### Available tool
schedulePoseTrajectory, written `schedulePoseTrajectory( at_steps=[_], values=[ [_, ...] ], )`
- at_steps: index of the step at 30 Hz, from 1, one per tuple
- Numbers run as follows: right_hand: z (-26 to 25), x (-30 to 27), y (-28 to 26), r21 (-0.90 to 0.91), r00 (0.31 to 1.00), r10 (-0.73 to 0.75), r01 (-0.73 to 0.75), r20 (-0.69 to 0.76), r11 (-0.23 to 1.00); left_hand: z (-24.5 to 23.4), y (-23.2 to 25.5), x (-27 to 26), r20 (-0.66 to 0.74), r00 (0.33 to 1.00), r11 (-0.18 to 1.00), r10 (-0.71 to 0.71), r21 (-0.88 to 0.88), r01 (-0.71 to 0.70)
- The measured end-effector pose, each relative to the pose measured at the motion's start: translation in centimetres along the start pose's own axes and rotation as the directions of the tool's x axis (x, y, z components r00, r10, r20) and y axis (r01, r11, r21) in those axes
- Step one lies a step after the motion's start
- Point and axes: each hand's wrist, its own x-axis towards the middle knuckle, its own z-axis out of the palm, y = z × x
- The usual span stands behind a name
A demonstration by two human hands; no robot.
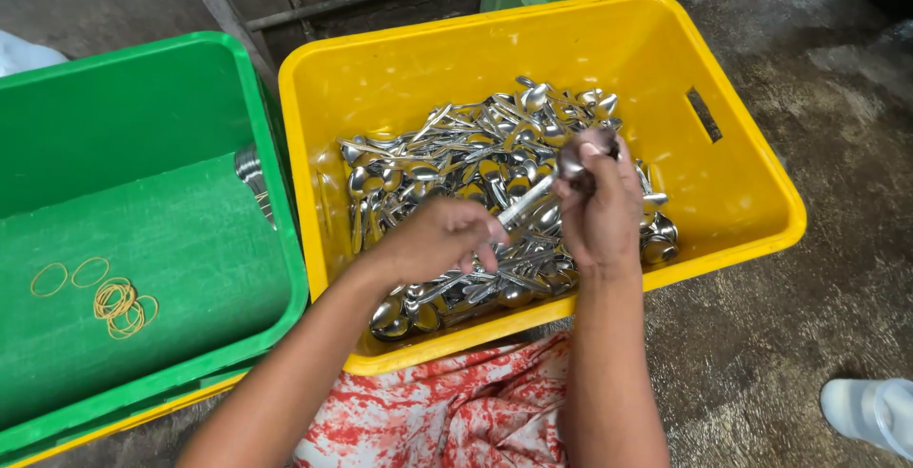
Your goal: Picking up metal spoons from a bin, stacking them together, and securing the bundle with a rubber band.
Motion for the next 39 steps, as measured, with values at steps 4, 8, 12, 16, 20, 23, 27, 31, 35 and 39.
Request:
schedulePoseTrajectory(
  at_steps=[4,8,12,16,20,23,27,31,35,39],
  values=[
    [0.3,-0.3,-0.1,0.029,1.0,-0.01,0.01,0.021,1.0,-1.8,-0.6,1.4,0.335,0.937,0.983,-0.101,0.182,0.041],
    [1.2,0.0,0.8,-0.04,0.997,-0.071,0.071,-0.005,0.997,-6.9,-4.1,6.0,0.26,0.951,0.98,-0.165,0.155,0.127],
    [2.1,-0.3,-0.4,0.016,0.987,-0.099,0.102,-0.13,0.995,-8.6,-12.3,10.9,-0.23,0.963,0.608,-0.144,0.747,0.269],
    [1.6,0.2,-0.2,-0.021,0.979,-0.097,0.095,-0.18,0.995,-6.5,-16.8,15.0,-0.297,0.935,0.405,-0.193,0.844,0.352],
    [1.4,-0.1,0.3,-0.271,0.982,-0.126,0.083,-0.144,0.959,-6.7,-11.3,12.4,-0.293,0.955,0.359,0.037,0.896,0.261],
    [2.3,-0.5,-0.3,-0.607,0.99,-0.076,0.132,0.117,0.783,-7.3,-6.0,8.7,-0.238,0.932,0.662,0.274,0.75,-0.003],
    [1.7,-0.5,1.4,-0.635,0.948,-0.062,0.257,0.313,0.729,-4.6,2.1,3.3,-0.188,0.914,0.815,0.36,0.539,-0.21],
    [1.0,-0.4,1.8,-0.493,0.914,-0.187,0.356,0.361,0.794,-4.6,-0.3,5.5,-0.122,0.853,0.862,0.508,0.071,-0.503],
    [1.8,-0.4,0.1,-0.36,0.963,-0.213,0.26,0.165,0.896,-4.5,-4.4,6.6,-0.17,0.954,0.787,0.246,0.61,-0.094],
    [2.1,-0.6,-0.1,-0.326,0.98,-0.197,0.184,-0.006,0.927,-1.1,-16.9,13.4,-0.042,0.995,0.456,0.093,0.89,-0.005]
  ],
)
